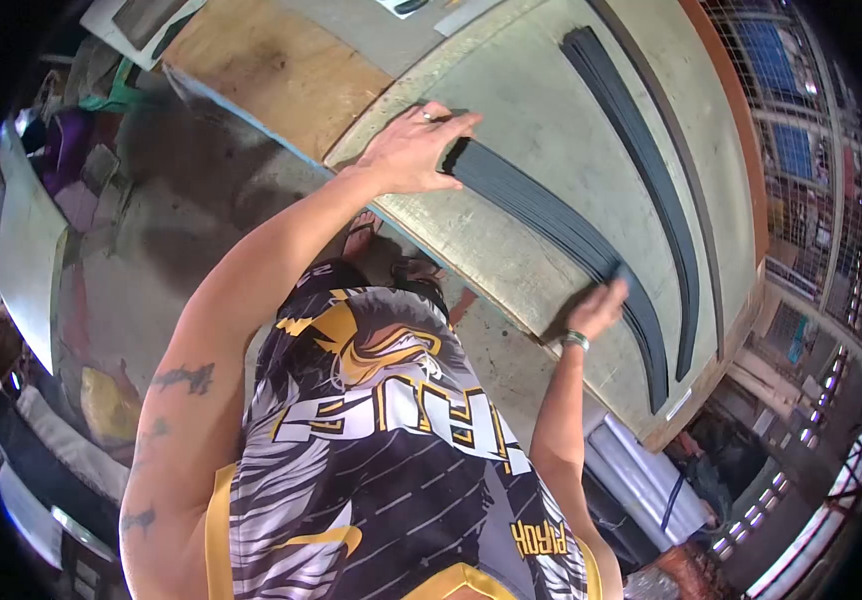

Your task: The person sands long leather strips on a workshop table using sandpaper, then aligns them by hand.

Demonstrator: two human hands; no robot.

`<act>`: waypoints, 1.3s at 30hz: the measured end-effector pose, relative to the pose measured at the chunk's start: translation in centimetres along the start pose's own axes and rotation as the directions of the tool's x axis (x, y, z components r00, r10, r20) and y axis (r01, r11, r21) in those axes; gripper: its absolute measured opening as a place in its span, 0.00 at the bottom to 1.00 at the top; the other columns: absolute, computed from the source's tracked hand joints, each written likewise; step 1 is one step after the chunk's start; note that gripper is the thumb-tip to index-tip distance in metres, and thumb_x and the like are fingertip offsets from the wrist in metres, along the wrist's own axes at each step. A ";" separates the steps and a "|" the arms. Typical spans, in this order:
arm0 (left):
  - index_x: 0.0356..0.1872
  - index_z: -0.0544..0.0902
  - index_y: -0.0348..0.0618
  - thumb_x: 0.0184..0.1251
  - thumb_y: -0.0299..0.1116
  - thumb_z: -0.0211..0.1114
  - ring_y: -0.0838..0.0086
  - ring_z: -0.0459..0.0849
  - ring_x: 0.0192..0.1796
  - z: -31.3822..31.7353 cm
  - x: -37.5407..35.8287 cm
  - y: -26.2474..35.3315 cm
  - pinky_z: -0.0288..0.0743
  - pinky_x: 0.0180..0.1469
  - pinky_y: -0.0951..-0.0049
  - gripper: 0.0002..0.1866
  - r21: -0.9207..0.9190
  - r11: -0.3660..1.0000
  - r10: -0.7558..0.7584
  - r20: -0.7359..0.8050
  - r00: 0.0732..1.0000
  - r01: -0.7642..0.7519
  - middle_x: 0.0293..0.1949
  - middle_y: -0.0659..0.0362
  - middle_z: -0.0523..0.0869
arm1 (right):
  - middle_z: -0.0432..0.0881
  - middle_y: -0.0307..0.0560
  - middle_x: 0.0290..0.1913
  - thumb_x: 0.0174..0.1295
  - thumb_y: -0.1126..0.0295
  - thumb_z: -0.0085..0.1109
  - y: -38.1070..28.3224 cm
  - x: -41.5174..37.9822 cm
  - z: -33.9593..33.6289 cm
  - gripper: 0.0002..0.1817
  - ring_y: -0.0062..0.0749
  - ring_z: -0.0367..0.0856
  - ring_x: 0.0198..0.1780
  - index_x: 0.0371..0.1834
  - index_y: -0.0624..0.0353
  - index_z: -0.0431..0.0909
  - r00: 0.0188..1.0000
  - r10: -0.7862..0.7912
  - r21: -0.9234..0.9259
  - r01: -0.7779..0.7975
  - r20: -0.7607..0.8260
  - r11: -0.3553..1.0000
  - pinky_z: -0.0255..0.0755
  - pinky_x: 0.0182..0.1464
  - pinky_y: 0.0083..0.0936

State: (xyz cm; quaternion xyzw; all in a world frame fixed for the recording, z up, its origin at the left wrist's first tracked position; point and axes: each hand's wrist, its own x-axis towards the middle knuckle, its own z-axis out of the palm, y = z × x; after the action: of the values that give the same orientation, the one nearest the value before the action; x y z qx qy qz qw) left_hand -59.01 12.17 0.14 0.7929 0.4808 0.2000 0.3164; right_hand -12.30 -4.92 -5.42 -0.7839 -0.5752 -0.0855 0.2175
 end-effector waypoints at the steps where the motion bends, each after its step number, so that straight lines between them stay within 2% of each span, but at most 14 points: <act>1: 0.84 0.62 0.56 0.57 0.48 0.83 0.59 0.70 0.77 -0.1 0.0 0.0 0.66 0.81 0.58 0.54 0.009 1.000 0.006 0.009 1.000 -0.006 0.71 0.63 0.83 | 0.81 0.61 0.71 0.81 0.66 0.55 -0.9 0.8 -0.5 0.24 0.53 0.75 0.75 0.76 0.62 0.74 0.981 0.155 -0.094 -0.166 -0.116 0.982 0.63 0.78 0.55; 3: 0.84 0.62 0.57 0.56 0.47 0.83 0.59 0.70 0.77 -0.1 0.0 0.1 0.66 0.81 0.58 0.55 0.019 1.000 -0.009 -0.002 1.000 0.009 0.71 0.61 0.82 | 0.82 0.56 0.67 0.80 0.64 0.55 -6.7 1.1 2.0 0.21 0.46 0.81 0.69 0.72 0.59 0.77 0.985 0.169 0.053 -0.170 0.033 0.984 0.77 0.68 0.48; 5: 0.83 0.66 0.59 0.53 0.46 0.84 0.56 0.72 0.76 0.1 0.1 0.2 0.67 0.80 0.56 0.54 0.005 1.000 -0.007 -0.034 0.999 0.007 0.71 0.58 0.80 | 0.72 0.58 0.79 0.72 0.65 0.62 -21.0 1.0 2.0 0.29 0.54 0.73 0.78 0.76 0.59 0.74 0.947 -0.285 -0.106 0.302 0.150 0.947 0.62 0.78 0.64; 7: 0.84 0.64 0.59 0.54 0.45 0.84 0.59 0.72 0.76 1.0 0.5 -1.0 0.67 0.81 0.57 0.55 0.010 0.999 0.032 -0.030 0.999 -0.031 0.70 0.62 0.83 | 0.72 0.59 0.80 0.69 0.69 0.64 -29.8 0.3 3.2 0.32 0.57 0.66 0.83 0.78 0.61 0.72 0.864 -0.448 0.287 0.380 0.231 0.880 0.49 0.82 0.71; 9: 0.86 0.60 0.59 0.54 0.44 0.84 0.62 0.71 0.77 0.8 0.9 -0.6 0.66 0.82 0.59 0.57 0.032 0.999 -0.008 -0.002 1.000 0.009 0.70 0.68 0.85 | 0.74 0.56 0.80 0.67 0.68 0.67 -30.7 0.6 2.6 0.33 0.53 0.66 0.83 0.77 0.61 0.73 0.854 -0.475 0.424 0.358 0.212 0.832 0.48 0.83 0.69; 13: 0.87 0.57 0.60 0.55 0.44 0.83 0.64 0.69 0.79 0.2 0.6 -0.2 0.64 0.83 0.57 0.58 0.019 0.999 -0.044 0.022 0.999 0.044 0.73 0.73 0.82 | 0.79 0.59 0.73 0.75 0.59 0.59 -11.6 2.7 1.0 0.24 0.59 0.76 0.73 0.68 0.62 0.79 0.835 -0.425 -0.120 0.490 0.349 0.864 0.64 0.73 0.63; 14: 0.87 0.57 0.60 0.56 0.44 0.84 0.63 0.69 0.79 0.3 0.5 -0.3 0.64 0.83 0.57 0.58 0.026 0.999 -0.044 0.022 0.999 0.044 0.73 0.73 0.82 | 0.82 0.70 0.66 0.80 0.53 0.52 -10.3 3.1 -1.7 0.25 0.67 0.81 0.64 0.62 0.65 0.81 0.952 0.239 0.291 -0.288 0.193 0.912 0.71 0.66 0.58; 15: 0.87 0.57 0.61 0.56 0.44 0.84 0.63 0.69 0.79 0.3 0.4 -0.3 0.64 0.83 0.57 0.58 0.034 0.999 -0.041 0.028 0.999 0.040 0.73 0.73 0.81 | 0.84 0.78 0.58 0.83 0.49 0.47 -1.3 3.3 -2.1 0.29 0.73 0.84 0.57 0.62 0.67 0.81 0.907 0.330 -0.159 -0.296 0.262 0.942 0.75 0.62 0.54; 17: 0.86 0.60 0.57 0.54 0.43 0.85 0.63 0.71 0.77 0.5 0.4 -0.3 0.65 0.82 0.58 0.58 0.043 0.999 -0.025 0.027 0.999 0.024 0.73 0.72 0.81 | 0.85 0.75 0.60 0.83 0.48 0.46 4.6 2.9 -5.7 0.31 0.73 0.84 0.58 0.69 0.68 0.76 0.798 0.602 -0.156 -0.600 -0.040 0.785 0.73 0.64 0.58; 19: 0.85 0.62 0.55 0.54 0.43 0.85 0.63 0.72 0.76 0.3 0.6 -0.5 0.66 0.82 0.59 0.57 0.025 1.000 0.008 0.020 1.000 -0.009 0.72 0.72 0.82 | 0.80 0.73 0.67 0.82 0.54 0.51 11.8 1.2 -6.1 0.28 0.70 0.80 0.65 0.72 0.68 0.74 0.922 0.134 -0.475 -0.307 -0.364 0.825 0.72 0.67 0.58; 23: 0.83 0.64 0.52 0.51 0.43 0.86 0.62 0.74 0.74 0.0 0.6 0.3 0.68 0.80 0.59 0.56 0.056 0.998 0.019 -0.008 1.000 -0.018 0.70 0.70 0.84 | 0.75 0.62 0.75 0.74 0.67 0.61 1.5 2.3 -5.0 0.29 0.63 0.67 0.79 0.77 0.63 0.73 0.997 0.062 -0.328 -0.047 0.036 0.943 0.61 0.77 0.61; 30: 0.82 0.66 0.53 0.52 0.41 0.86 0.63 0.76 0.73 0.7 1.0 0.0 0.65 0.80 0.59 0.54 0.096 0.993 -0.071 -0.029 0.997 0.074 0.69 0.66 0.86 | 0.71 0.60 0.80 0.63 0.73 0.65 -30.4 2.2 3.0 0.36 0.56 0.67 0.82 0.77 0.66 0.70 0.806 -0.557 0.491 0.408 0.202 0.769 0.57 0.83 0.58; 34: 0.77 0.75 0.53 0.51 0.42 0.86 0.62 0.78 0.70 0.7 0.7 0.0 0.72 0.75 0.59 0.48 0.018 0.999 0.044 -0.081 0.996 -0.042 0.64 0.62 0.89 | 0.72 0.59 0.79 0.61 0.77 0.62 -18.6 4.0 -0.4 0.37 0.57 0.67 0.82 0.78 0.59 0.71 0.853 -0.414 0.170 0.379 0.317 0.910 0.58 0.82 0.62; 39: 0.70 0.84 0.56 0.47 0.40 0.88 0.64 0.78 0.70 -0.1 0.4 0.1 0.75 0.72 0.60 0.42 0.047 0.993 0.113 -0.070 0.991 -0.110 0.65 0.63 0.89 | 0.77 0.62 0.75 0.72 0.73 0.58 5.7 3.6 -2.9 0.28 0.62 0.71 0.79 0.76 0.60 0.74 0.951 0.191 -0.208 -0.141 0.243 0.968 0.62 0.79 0.62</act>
State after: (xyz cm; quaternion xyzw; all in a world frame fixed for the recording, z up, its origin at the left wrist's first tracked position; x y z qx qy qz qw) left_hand -58.87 12.49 0.25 0.8175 0.4510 0.2357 0.2698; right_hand -5.46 -4.46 -2.82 -0.8510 -0.5200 -0.0171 0.0712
